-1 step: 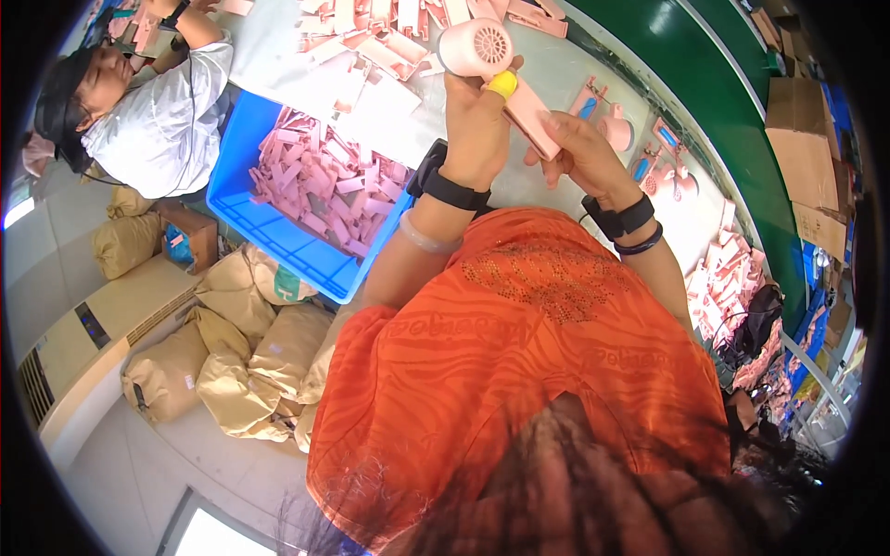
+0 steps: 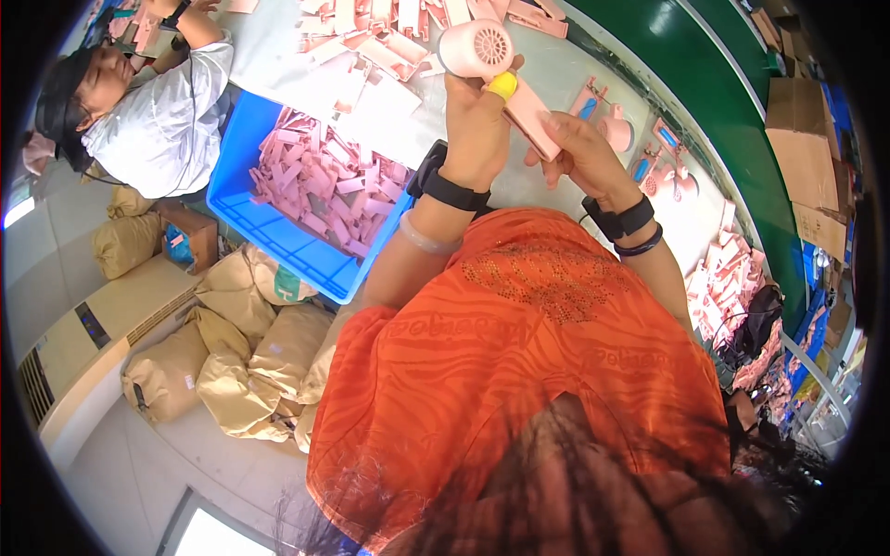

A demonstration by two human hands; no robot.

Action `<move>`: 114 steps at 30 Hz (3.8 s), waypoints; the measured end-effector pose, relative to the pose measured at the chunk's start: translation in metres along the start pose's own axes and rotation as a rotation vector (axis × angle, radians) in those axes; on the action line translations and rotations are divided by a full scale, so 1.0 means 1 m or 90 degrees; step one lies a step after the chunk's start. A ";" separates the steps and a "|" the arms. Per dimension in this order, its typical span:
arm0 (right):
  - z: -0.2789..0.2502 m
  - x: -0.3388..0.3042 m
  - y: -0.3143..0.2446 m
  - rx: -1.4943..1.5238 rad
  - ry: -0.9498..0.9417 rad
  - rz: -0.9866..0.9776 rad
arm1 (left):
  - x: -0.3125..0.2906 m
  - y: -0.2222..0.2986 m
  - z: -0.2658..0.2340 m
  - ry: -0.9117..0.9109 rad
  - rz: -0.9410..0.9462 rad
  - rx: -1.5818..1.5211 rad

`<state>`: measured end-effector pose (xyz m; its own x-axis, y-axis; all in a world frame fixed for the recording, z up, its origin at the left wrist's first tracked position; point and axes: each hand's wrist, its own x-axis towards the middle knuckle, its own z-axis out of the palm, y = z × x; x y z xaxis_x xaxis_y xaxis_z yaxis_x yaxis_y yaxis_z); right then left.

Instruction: Assembling handheld portable fans on a factory assembly line.

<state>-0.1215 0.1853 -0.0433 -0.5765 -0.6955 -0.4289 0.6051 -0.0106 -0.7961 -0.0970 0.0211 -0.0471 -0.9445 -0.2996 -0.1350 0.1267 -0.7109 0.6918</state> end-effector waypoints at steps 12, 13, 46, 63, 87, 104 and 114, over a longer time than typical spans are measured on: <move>0.020 -0.009 0.009 -0.140 0.134 -0.143 | -0.010 -0.001 0.000 -0.092 -0.184 0.042; 0.019 -0.009 0.010 -0.139 0.133 -0.147 | -0.009 -0.002 -0.001 -0.129 -0.167 0.041; -0.080 0.000 -0.013 -0.323 0.309 -0.228 | 0.120 -0.074 0.042 -0.296 -0.349 0.026; -0.065 0.003 -0.003 -0.400 0.221 -0.092 | 0.192 0.125 -0.146 0.102 0.071 0.713; -0.129 -0.068 0.020 -0.635 0.742 -0.210 | 0.194 0.098 -0.176 0.077 0.572 1.241; -0.170 -0.088 0.067 -0.927 0.868 -0.012 | 0.087 -0.200 0.039 -0.410 0.037 1.194; -0.177 -0.079 0.092 -0.956 0.724 -0.178 | 0.099 -0.062 0.009 -0.381 -0.375 0.460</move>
<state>-0.1175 0.3666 -0.1582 -0.9747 -0.0435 0.2191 -0.1046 0.9555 -0.2758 -0.2008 0.0412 -0.0965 -0.8176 0.4581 -0.3488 -0.4130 -0.0446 0.9096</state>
